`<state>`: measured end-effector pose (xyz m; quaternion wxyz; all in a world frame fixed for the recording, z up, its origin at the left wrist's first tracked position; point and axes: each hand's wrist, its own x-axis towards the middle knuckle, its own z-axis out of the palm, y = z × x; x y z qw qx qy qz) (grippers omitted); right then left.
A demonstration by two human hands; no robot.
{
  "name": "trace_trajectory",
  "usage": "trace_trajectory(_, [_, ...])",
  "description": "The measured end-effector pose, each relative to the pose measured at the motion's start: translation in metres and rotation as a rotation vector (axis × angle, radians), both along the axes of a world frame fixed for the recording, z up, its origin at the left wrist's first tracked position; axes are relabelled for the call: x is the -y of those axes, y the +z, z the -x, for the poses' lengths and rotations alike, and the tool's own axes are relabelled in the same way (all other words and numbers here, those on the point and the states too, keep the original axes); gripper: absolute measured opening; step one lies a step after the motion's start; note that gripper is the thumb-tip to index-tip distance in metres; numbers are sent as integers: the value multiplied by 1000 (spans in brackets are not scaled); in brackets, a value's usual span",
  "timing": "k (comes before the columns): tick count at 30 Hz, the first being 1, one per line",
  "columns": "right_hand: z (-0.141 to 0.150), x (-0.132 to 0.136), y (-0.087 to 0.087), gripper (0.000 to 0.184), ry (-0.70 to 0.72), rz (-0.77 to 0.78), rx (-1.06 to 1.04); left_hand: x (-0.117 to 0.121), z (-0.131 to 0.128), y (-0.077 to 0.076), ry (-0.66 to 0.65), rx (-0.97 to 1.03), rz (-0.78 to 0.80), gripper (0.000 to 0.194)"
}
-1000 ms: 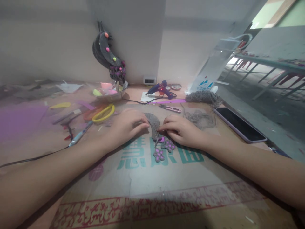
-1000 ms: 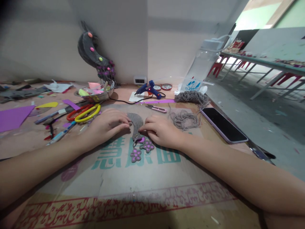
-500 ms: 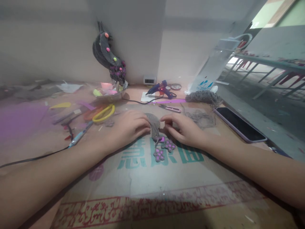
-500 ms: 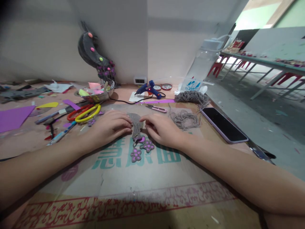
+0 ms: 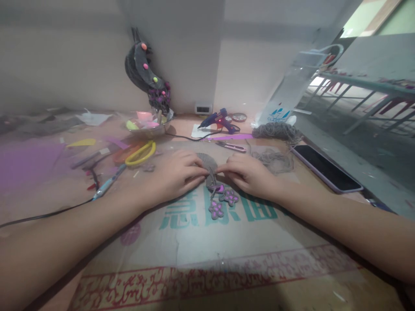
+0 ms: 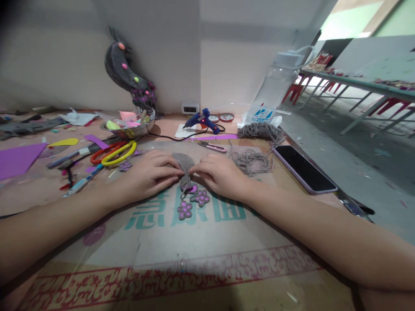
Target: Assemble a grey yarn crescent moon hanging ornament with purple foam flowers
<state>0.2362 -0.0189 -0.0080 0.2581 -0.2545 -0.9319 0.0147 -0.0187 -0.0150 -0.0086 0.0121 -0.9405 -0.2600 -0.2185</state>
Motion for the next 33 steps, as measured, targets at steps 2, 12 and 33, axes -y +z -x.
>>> trace_trajectory(2, [0,0,0,29,25,0,36,1,0,1,-9,1,1,26])
trace_trajectory(12, [1,1,1,31,49,81,82,4,0,5,7,-3,44,24])
trace_trajectory(33, [2,1,1,31,-49,53,60,-1,-1,0,139,4,165,43])
